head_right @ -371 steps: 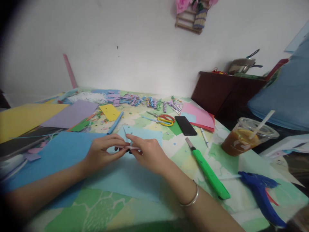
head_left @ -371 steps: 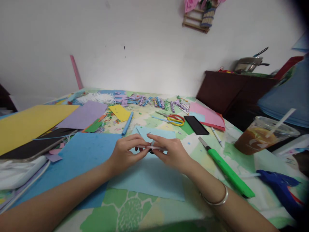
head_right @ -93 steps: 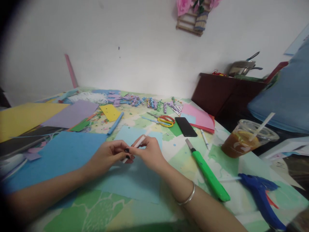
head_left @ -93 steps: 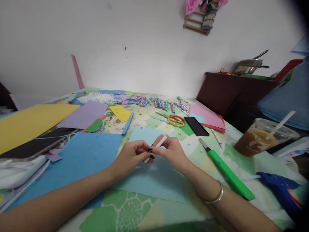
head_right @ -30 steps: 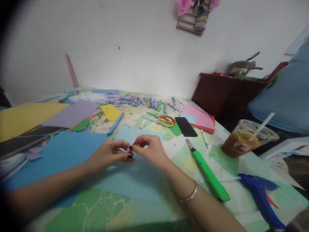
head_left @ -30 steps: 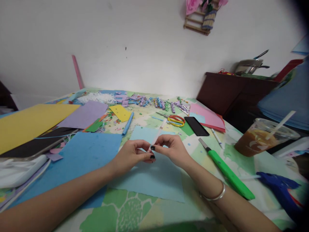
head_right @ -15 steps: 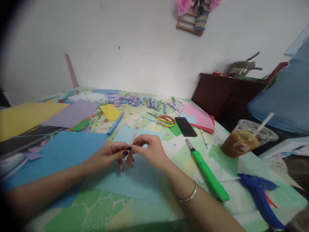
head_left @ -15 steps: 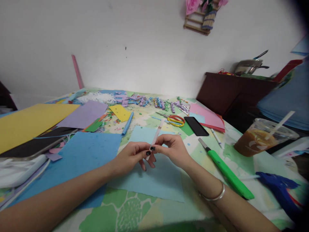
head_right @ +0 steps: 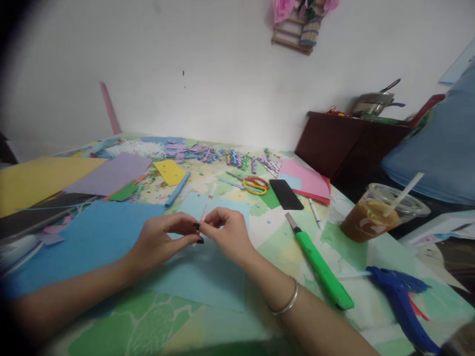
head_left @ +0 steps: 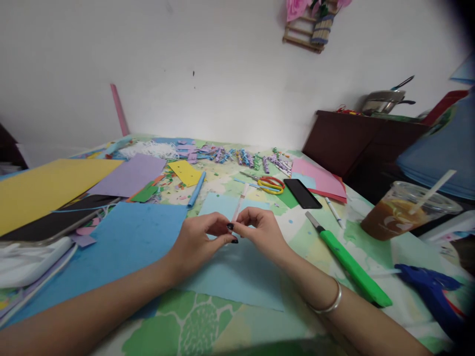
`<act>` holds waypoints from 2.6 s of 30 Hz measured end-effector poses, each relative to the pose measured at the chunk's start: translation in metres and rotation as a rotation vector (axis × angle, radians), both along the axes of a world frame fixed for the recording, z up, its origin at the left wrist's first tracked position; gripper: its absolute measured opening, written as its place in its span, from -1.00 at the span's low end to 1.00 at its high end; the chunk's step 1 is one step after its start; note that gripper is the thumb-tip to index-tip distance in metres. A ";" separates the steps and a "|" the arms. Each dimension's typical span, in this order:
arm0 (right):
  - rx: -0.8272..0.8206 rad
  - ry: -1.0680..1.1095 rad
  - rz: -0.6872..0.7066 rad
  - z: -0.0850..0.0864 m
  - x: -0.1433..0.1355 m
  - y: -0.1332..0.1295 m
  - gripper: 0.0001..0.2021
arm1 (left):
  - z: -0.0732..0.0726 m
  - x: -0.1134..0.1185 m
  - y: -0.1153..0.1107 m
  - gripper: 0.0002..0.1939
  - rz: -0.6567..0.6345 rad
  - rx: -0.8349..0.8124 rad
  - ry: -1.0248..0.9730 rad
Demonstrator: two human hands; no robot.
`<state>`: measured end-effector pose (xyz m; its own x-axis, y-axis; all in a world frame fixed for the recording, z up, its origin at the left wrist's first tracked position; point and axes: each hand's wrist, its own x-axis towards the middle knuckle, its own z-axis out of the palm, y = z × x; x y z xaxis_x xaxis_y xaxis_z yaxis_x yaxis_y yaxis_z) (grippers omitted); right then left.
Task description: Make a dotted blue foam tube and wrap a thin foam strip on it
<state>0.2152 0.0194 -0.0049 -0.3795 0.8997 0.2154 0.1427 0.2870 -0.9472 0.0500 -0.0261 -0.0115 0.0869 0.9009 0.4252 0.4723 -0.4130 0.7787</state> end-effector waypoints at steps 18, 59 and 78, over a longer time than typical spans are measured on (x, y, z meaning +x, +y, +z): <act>0.073 -0.011 0.155 0.009 0.013 0.004 -0.89 | 0.007 -0.007 0.008 -0.79 -0.280 -0.351 -0.259; 0.093 -0.037 0.135 -0.006 -0.001 -0.008 -0.75 | -0.004 0.006 0.003 -0.73 -0.701 -0.698 -0.513; -0.161 0.348 0.245 0.002 0.009 0.003 -0.66 | 0.003 0.005 0.004 -0.64 -0.488 -0.545 -0.480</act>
